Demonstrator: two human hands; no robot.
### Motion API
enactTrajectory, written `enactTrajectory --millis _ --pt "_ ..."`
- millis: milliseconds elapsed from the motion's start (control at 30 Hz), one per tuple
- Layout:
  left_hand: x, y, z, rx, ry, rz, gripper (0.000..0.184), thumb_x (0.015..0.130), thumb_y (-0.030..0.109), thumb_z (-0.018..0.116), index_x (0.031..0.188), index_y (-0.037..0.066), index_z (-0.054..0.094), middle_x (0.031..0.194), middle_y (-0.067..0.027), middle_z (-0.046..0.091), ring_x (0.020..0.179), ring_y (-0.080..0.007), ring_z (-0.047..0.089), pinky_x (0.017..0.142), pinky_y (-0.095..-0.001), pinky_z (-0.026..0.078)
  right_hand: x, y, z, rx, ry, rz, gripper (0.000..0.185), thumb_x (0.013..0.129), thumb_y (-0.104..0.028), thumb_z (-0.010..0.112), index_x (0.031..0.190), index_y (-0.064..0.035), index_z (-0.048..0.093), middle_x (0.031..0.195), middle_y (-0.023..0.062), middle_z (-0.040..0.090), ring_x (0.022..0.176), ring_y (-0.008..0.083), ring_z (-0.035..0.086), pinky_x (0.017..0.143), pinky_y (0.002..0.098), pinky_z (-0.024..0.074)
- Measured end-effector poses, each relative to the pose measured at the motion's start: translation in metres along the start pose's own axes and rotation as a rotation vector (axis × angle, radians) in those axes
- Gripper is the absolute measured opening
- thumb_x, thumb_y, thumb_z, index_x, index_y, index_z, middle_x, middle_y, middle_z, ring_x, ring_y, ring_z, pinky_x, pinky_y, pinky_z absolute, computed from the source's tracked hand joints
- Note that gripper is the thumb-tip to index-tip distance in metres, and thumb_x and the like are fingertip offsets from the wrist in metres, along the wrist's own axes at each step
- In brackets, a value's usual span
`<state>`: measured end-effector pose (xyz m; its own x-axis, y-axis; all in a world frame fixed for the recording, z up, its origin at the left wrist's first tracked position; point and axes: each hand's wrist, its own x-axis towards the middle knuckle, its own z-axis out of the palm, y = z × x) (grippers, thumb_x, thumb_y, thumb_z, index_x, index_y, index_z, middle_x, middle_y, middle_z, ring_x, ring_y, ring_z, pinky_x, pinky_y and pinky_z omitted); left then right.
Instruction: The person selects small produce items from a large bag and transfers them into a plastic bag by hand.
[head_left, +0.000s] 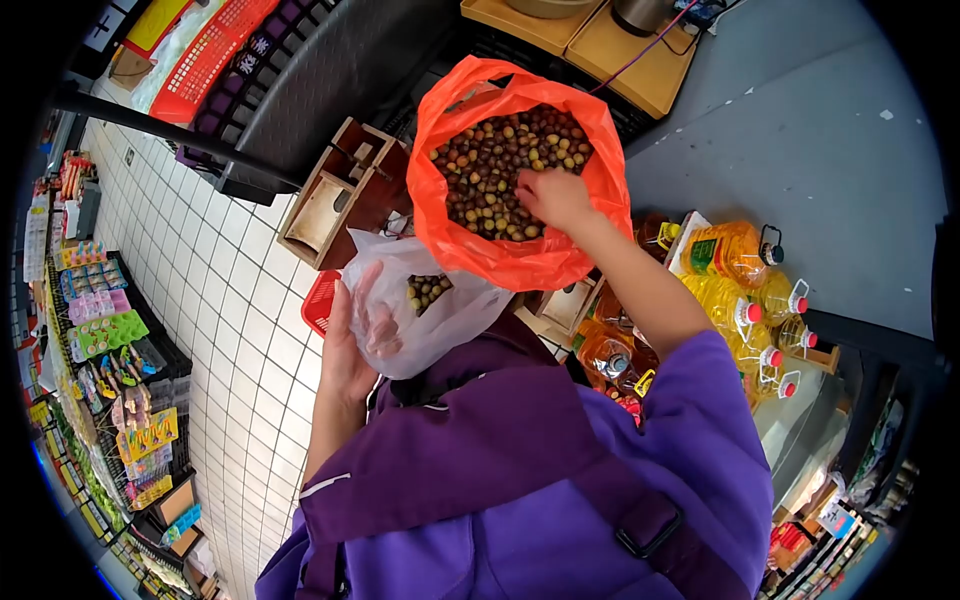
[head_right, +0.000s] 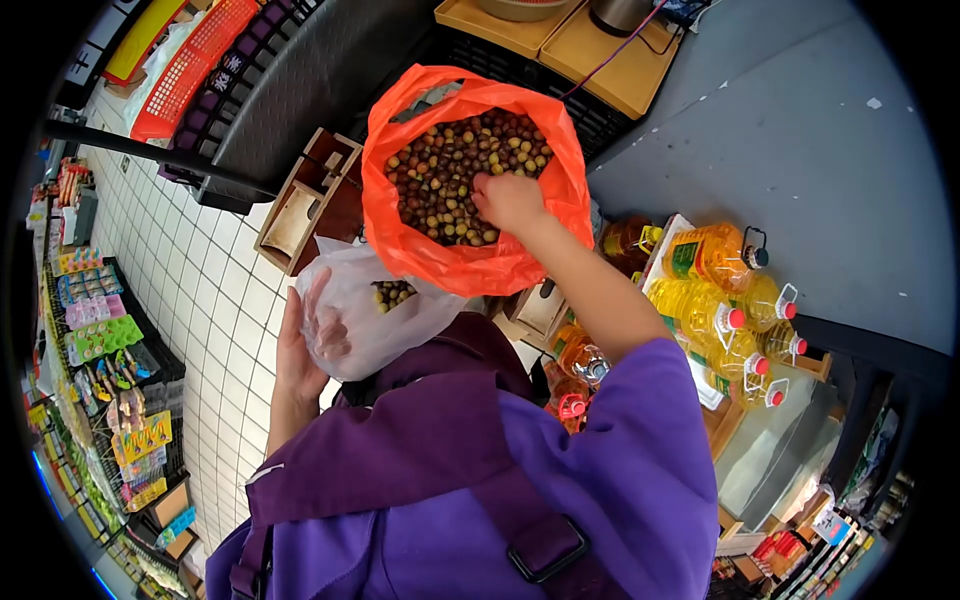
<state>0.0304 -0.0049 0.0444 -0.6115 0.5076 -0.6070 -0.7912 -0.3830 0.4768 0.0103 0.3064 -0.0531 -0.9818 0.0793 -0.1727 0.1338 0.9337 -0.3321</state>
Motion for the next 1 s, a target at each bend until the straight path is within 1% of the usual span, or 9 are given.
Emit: enactTrajectory --millis 167,267,333,467,600,667,767,867,1000 --pt "0.002 -0.001 0.001 0.017 0.005 -0.002 0.06 0.087 0.055 0.035 0.13 0.013 0.032 0.053 0.0019 0.038 0.042 -0.0058 0.031 0.042 -0.0194 0.027 0.045 0.016 0.009 -0.062 0.27 -0.116 0.019 0.074 -0.014 0.059 0.092 -0.0091 0.06 0.097 0.0117 0.056 0.094 0.0284 0.054 0.068 0.0414 0.049" --pt "0.0 0.0 0.006 0.028 0.052 0.002 0.06 0.087 0.055 0.035 0.13 0.013 0.032 0.053 0.002 0.037 0.042 -0.0056 0.031 0.042 -0.0192 0.027 0.055 0.012 0.025 -0.093 0.186 -0.047 0.023 0.076 -0.011 0.056 0.098 -0.0078 0.058 0.105 0.0126 0.053 0.098 0.0301 0.051 0.072 0.0431 0.0484" --pt "0.0 0.001 0.003 0.017 0.038 0.005 0.06 0.087 0.055 0.035 0.13 0.013 0.032 0.053 0.0021 0.037 0.042 -0.0057 0.03 0.042 -0.0191 0.026 0.053 0.012 0.036 -0.161 0.061 -0.01 0.02 0.079 -0.013 0.054 0.097 -0.0059 0.053 0.09 0.0119 0.052 0.08 0.0303 0.054 0.067 0.0405 0.0478" --pt "-0.001 0.0 -0.002 0.004 0.03 0.016 0.06 0.087 0.055 0.035 0.13 0.013 0.031 0.053 0.0021 0.037 0.042 -0.0058 0.029 0.042 -0.019 0.026 0.04 0.016 0.015 0.051 -0.23 0.122 0.018 0.08 -0.01 0.051 0.095 -0.0005 0.051 0.089 0.0155 0.054 0.083 0.0299 0.056 0.063 0.0444 0.0465" --pt "0.0 -0.002 -0.005 0.026 0.032 0.019 0.06 0.087 0.055 0.035 0.129 0.013 0.032 0.052 0.0021 0.036 0.042 -0.0061 0.029 0.042 -0.0189 0.026 0.04 -0.002 0.017 0.118 0.188 -0.157 0.02 0.078 -0.02 0.057 0.095 -0.0092 0.052 0.083 0.0117 0.055 0.076 0.0308 0.057 0.061 0.0423 0.0454" --pt "0.002 -0.002 -0.003 0.055 0.05 0.003 0.06 0.087 0.056 0.036 0.129 0.013 0.034 0.053 0.002 0.037 0.043 -0.0065 0.03 0.042 -0.0199 0.026 0.049 -0.011 0.043 0.064 0.246 -0.19 0.024 0.076 -0.026 0.056 0.098 -0.0157 0.054 0.087 0.0113 0.057 0.077 0.0299 0.058 0.06 0.042 0.0464" --pt "0.006 -0.008 -0.018 0.004 0.013 -0.015 0.062 0.085 0.058 0.035 0.131 0.017 0.031 0.055 0.0019 0.038 0.045 -0.0086 0.033 0.044 -0.0223 0.029 0.057 -0.016 0.069 -0.119 0.308 -0.177 0.022 0.072 -0.025 0.056 0.09 -0.0126 0.054 0.073 0.0117 0.057 0.065 0.0312 0.058 0.054 0.0436 0.0452" --pt "0.009 -0.003 -0.024 0.008 -0.1 -0.012 0.061 0.085 0.059 0.033 0.132 0.019 0.03 0.056 0.0014 0.038 0.046 -0.0102 0.035 0.045 -0.0242 0.031 0.061 0.0 0.072 0.245 0.291 -0.061 0.023 0.074 -0.026 0.058 0.091 -0.0105 0.055 0.073 0.0145 0.058 0.071 0.033 0.058 0.061 0.0418 0.0464" --pt "0.012 0.003 -0.021 -0.075 -0.18 0.03 0.059 0.087 0.056 0.032 0.132 0.018 0.029 0.062 -0.0006 0.04 0.053 -0.0108 0.039 0.051 -0.025 0.035 0.026 -0.034 0.014 1.169 0.16 0.147 0.025 0.078 -0.02 0.063 0.098 -0.0082 0.054 0.071 0.0025 0.055 0.057 0.0125 0.054 0.053 0.0261 0.0455"
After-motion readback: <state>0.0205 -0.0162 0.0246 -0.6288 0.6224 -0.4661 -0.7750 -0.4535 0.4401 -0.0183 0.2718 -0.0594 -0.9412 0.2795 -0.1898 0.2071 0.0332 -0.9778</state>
